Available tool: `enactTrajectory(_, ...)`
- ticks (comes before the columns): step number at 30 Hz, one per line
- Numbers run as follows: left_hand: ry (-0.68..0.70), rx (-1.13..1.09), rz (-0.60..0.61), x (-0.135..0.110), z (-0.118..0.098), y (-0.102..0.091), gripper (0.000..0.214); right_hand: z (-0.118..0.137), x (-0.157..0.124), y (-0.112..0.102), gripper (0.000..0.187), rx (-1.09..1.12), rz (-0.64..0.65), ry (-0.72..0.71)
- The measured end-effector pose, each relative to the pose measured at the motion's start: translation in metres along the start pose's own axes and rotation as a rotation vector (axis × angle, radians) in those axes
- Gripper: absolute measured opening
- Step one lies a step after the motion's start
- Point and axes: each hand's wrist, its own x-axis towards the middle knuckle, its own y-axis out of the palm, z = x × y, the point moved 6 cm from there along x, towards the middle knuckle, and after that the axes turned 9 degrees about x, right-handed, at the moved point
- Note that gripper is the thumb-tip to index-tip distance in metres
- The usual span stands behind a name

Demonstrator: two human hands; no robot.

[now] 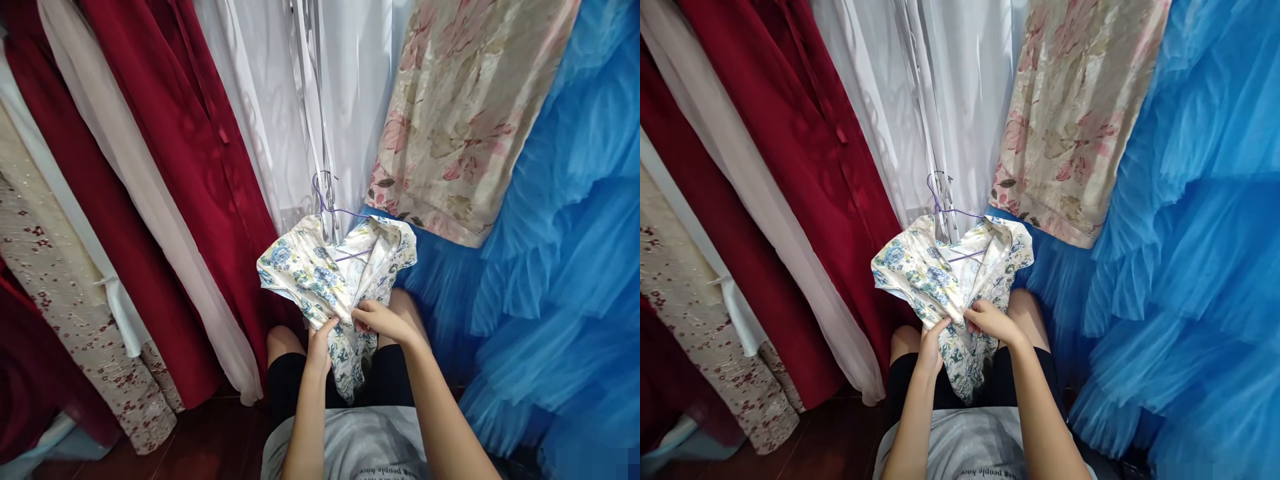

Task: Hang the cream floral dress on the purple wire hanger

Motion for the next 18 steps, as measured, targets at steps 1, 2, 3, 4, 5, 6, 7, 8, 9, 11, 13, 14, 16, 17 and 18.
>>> enactTrajectory(1, -0.001, 0.002, 0.001, -0.001, -0.001, 0.000, 0.064, 0.001, -0.001, 0.002, 0.032, 0.026, 0.021, 0.009)
enactTrajectory(2, -0.003, 0.007, -0.001, -0.002, -0.002, 0.000, 0.064, 0.001, -0.002, 0.003, 0.027, 0.057, 0.036, 0.016)
enactTrajectory(3, -0.005, 0.011, -0.002, -0.003, -0.002, 0.000, 0.064, 0.001, -0.003, 0.004, 0.021, 0.089, 0.038, 0.015)
enactTrajectory(4, -0.007, 0.012, 0.005, -0.005, -0.003, 0.001, 0.063, 0.000, -0.003, 0.004, 0.017, 0.115, 0.029, 0.008)
enactTrajectory(5, -0.010, 0.011, 0.017, -0.006, -0.004, 0.003, 0.063, 0.000, -0.003, 0.004, 0.015, 0.131, 0.011, -0.004)
enactTrajectory(6, -0.013, 0.008, 0.034, -0.007, -0.004, 0.004, 0.062, -0.001, -0.003, 0.003, 0.016, 0.132, -0.007, -0.018)
enactTrajectory(7, -0.014, 0.004, 0.050, -0.008, -0.004, 0.006, 0.062, -0.001, -0.002, 0.001, 0.019, 0.117, -0.021, -0.037)
enactTrajectory(8, -0.014, 0.003, 0.063, -0.008, -0.004, 0.006, 0.061, -0.001, -0.001, 0.000, 0.024, 0.091, -0.031, -0.057)
enactTrajectory(9, -0.013, 0.011, 0.069, -0.006, -0.003, 0.005, 0.061, -0.001, 0.000, -0.001, 0.029, 0.058, -0.038, -0.073)
enactTrajectory(11, 0.003, 0.064, 0.028, 0.002, -0.002, -0.004, 0.057, -0.004, 0.001, -0.005, 0.037, 0.002, -0.074, -0.090)
enactTrajectory(13, 0.081, 0.201, -0.115, 0.012, -0.005, -0.022, 0.055, -0.008, 0.002, -0.012, 0.039, -0.008, -0.158, -0.076)
enactTrajectory(14, 0.157, 0.299, -0.225, 0.015, -0.011, -0.034, 0.056, -0.012, 0.002, -0.015, 0.038, -0.001, -0.203, -0.061)
enactTrajectory(16, 0.381, 0.524, -0.463, 0.013, -0.026, -0.051, 0.059, -0.018, 0.004, -0.018, 0.035, 0.014, -0.269, -0.037)
enactTrajectory(17, 0.514, 0.629, -0.550, 0.007, -0.034, -0.053, 0.060, -0.021, 0.005, -0.018, 0.034, 0.016, -0.283, -0.031)
enactTrajectory(18, 0.641, 0.718, -0.589, 0.001, -0.039, -0.050, 0.058, -0.022, 0.007, -0.016, 0.034, 0.014, -0.284, -0.031)
